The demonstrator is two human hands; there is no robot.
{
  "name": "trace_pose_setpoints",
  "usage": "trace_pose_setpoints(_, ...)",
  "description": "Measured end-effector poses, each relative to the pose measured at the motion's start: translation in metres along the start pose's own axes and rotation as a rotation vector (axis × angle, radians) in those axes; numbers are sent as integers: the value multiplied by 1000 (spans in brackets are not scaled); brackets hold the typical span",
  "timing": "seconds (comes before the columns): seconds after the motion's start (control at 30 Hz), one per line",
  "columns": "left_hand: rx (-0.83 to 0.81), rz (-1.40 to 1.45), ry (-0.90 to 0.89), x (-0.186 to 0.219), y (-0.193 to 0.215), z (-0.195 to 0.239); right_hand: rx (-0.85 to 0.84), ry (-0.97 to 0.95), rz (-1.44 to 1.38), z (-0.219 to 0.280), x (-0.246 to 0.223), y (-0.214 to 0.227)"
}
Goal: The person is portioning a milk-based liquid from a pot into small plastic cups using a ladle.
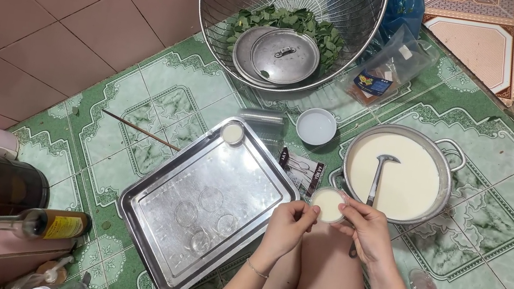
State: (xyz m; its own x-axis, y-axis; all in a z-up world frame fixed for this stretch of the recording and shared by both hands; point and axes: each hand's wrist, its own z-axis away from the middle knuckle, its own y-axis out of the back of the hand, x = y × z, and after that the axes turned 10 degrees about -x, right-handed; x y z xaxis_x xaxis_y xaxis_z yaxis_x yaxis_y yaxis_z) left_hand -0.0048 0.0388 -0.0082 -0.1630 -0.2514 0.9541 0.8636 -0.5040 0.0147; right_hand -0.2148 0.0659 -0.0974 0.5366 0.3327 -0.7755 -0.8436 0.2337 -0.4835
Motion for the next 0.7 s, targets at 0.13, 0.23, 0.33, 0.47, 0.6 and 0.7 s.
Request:
trace_pose_setpoints(0.13,-5,41,-30,-6,0,-2,0,9,11,-1,1,2)
trace_pose_setpoints(0.23,-22,8,-32,-7,3,-5,-3,7,10,1,-2,-1)
trace_pose_setpoints(0.33,6,-139,-22,12,10,-4,-12,-4,13,3,-6,-5)
trace_pose_setpoints(0.47,60,-248,-81,27,20,-12,-28,-48,34,6,-15,-16)
trace_pose_setpoints(0.6,6,-329,-72,33,24,-17,-44,-71,77,6,-13,-15)
trace_pose_setpoints(0.7,-32,-361,-130,29,25,-19,-45,-81,95,9,-18,-21)
